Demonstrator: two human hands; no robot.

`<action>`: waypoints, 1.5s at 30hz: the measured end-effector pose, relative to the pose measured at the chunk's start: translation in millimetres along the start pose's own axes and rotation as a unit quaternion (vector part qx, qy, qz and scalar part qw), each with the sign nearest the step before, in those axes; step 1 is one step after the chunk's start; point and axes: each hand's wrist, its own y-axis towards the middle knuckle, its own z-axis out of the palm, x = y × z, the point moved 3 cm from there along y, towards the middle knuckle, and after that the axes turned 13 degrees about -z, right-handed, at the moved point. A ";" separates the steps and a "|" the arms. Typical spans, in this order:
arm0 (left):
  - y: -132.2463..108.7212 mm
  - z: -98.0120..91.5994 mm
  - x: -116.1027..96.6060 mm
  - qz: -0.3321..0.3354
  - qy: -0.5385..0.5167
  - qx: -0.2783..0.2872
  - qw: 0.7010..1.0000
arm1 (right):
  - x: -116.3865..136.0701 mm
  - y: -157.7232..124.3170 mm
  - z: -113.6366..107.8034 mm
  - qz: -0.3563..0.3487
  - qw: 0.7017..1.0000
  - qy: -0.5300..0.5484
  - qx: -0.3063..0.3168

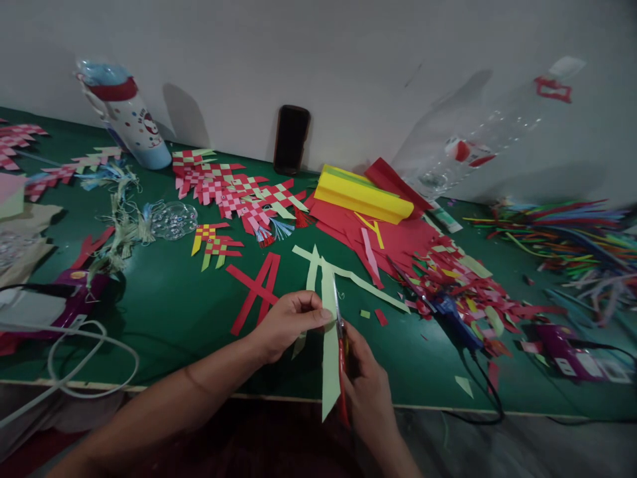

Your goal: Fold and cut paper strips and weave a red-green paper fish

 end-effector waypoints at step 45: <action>-5.7 -12.5 -25.2 -0.021 0.156 -0.042 0.987 | -11.9 35.4 -87.9 -0.117 0.908 -0.395 0.081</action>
